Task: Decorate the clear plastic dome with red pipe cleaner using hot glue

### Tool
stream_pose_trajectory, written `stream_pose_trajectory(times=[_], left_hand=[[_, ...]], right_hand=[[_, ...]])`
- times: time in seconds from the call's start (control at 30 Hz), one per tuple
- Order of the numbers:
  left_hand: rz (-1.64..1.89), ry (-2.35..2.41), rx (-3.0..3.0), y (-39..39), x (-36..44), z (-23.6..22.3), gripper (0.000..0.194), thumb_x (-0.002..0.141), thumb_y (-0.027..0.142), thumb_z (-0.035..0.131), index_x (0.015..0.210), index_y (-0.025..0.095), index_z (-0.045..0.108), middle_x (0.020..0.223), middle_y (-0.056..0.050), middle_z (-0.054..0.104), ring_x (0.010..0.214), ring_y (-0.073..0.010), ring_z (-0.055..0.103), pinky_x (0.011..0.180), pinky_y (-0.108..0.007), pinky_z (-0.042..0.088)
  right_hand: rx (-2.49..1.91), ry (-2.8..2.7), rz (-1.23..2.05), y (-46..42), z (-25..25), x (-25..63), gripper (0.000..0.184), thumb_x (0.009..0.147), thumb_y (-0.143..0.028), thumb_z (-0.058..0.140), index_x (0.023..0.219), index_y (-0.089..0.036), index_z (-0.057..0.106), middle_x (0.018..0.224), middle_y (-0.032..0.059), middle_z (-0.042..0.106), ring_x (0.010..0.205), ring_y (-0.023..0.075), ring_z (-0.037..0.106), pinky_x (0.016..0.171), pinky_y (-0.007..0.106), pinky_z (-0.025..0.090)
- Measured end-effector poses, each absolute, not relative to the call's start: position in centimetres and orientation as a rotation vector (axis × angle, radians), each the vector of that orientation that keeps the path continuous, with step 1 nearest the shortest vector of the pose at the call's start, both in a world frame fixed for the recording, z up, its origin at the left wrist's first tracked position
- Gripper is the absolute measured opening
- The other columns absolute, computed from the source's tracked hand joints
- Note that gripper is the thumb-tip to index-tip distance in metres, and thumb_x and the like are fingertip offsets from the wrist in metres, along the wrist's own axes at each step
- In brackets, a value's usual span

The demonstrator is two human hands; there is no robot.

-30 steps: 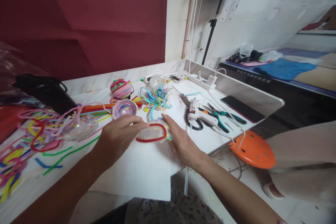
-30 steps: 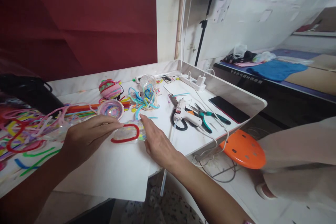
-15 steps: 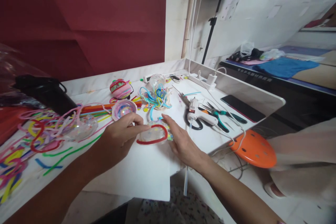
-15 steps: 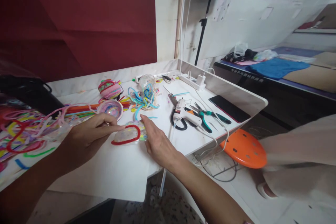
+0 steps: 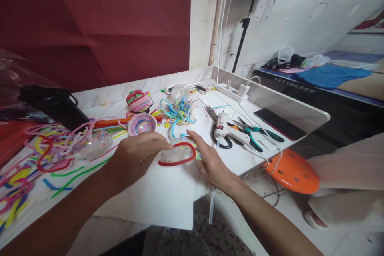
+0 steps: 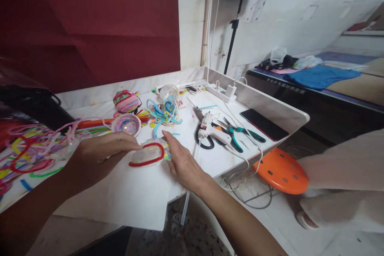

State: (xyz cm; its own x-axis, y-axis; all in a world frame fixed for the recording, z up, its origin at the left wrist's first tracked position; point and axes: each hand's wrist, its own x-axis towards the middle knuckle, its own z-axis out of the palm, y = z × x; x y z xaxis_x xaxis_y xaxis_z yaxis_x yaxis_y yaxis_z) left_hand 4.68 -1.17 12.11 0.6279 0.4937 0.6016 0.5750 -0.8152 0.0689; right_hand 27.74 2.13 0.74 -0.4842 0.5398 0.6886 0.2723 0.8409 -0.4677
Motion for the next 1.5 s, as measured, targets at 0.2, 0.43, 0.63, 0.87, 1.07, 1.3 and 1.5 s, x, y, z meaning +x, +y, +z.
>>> stream_pose_trajectory(times=[0.2,0.43,0.63,0.87,1.07,1.3,1.5], left_hand=[[-0.947,-0.909,-2.759,-0.94,4.76,12.39,0.023,0.094,0.007,0.053,0.092,0.018,0.073,0.087,-0.004,0.079,0.079,-0.0149,0.075,0.072,-0.022,0.057],[-0.945,-0.94,-2.793,-0.81,4.89,12.69,0.025,0.094,0.008,0.053,0.093,0.019,0.075,0.09,-0.005,0.077,0.078,-0.0129,0.072,0.068,-0.02,0.054],[-0.988,-0.968,-2.774,-0.8,4.96,12.52,0.027,0.093,0.007,0.054,0.092,0.021,0.077,0.088,-0.003,0.078,0.074,-0.0128,0.072,0.066,-0.021,0.054],[-1.037,-0.95,-2.805,-0.62,5.07,12.65,0.026,0.094,0.009,0.054,0.092,0.022,0.076,0.083,-0.004,0.078,0.075,-0.0151,0.073,0.066,-0.025,0.056],[-1.047,-0.891,-2.832,-0.52,5.12,12.9,0.021,0.093,0.007,0.058,0.093,0.017,0.076,0.079,-0.004,0.074,0.071,-0.0121,0.07,0.063,-0.021,0.053],[-1.091,-0.842,-2.844,-0.35,4.98,12.67,0.018,0.094,0.011,0.06,0.093,0.018,0.076,0.082,-0.004,0.076,0.07,-0.0115,0.071,0.062,-0.019,0.052],[-1.121,-0.734,-2.839,-0.23,4.56,12.2,0.018,0.094,0.01,0.059,0.098,0.018,0.075,0.088,-0.005,0.078,0.076,-0.012,0.073,0.067,-0.02,0.055]], right_hand=[[-0.615,-2.089,0.415,2.1,0.56,28.08,0.091,0.078,0.003,0.044,0.16,-0.022,0.013,0.152,0.0167,0.048,0.139,0.0266,0.05,0.112,0.048,0.047],[-0.612,-2.088,0.447,2.24,0.73,28.37,0.089,0.077,0.003,0.043,0.159,-0.021,0.018,0.151,0.0169,0.049,0.138,0.0257,0.051,0.112,0.047,0.048],[-0.648,-2.081,0.498,2.23,0.95,28.4,0.083,0.082,-0.001,0.045,0.158,-0.021,0.021,0.15,0.0158,0.051,0.136,0.026,0.053,0.111,0.047,0.048],[-0.632,-2.066,0.483,2.26,1.14,28.18,0.076,0.088,-0.005,0.046,0.158,-0.022,0.022,0.147,0.0161,0.054,0.133,0.0263,0.056,0.109,0.046,0.05],[-0.616,-2.07,0.488,2.32,1.29,28.32,0.073,0.09,-0.006,0.045,0.158,-0.021,0.024,0.146,0.0153,0.055,0.132,0.026,0.057,0.107,0.044,0.052],[-0.621,-2.075,0.502,2.42,1.13,28.46,0.074,0.088,-0.005,0.045,0.157,-0.022,0.026,0.15,0.014,0.052,0.136,0.0257,0.054,0.11,0.045,0.05],[-0.63,-2.047,0.59,2.39,1.13,28.5,0.067,0.09,-0.009,0.047,0.154,-0.021,0.032,0.149,0.0133,0.053,0.136,0.0263,0.053,0.112,0.046,0.047]])
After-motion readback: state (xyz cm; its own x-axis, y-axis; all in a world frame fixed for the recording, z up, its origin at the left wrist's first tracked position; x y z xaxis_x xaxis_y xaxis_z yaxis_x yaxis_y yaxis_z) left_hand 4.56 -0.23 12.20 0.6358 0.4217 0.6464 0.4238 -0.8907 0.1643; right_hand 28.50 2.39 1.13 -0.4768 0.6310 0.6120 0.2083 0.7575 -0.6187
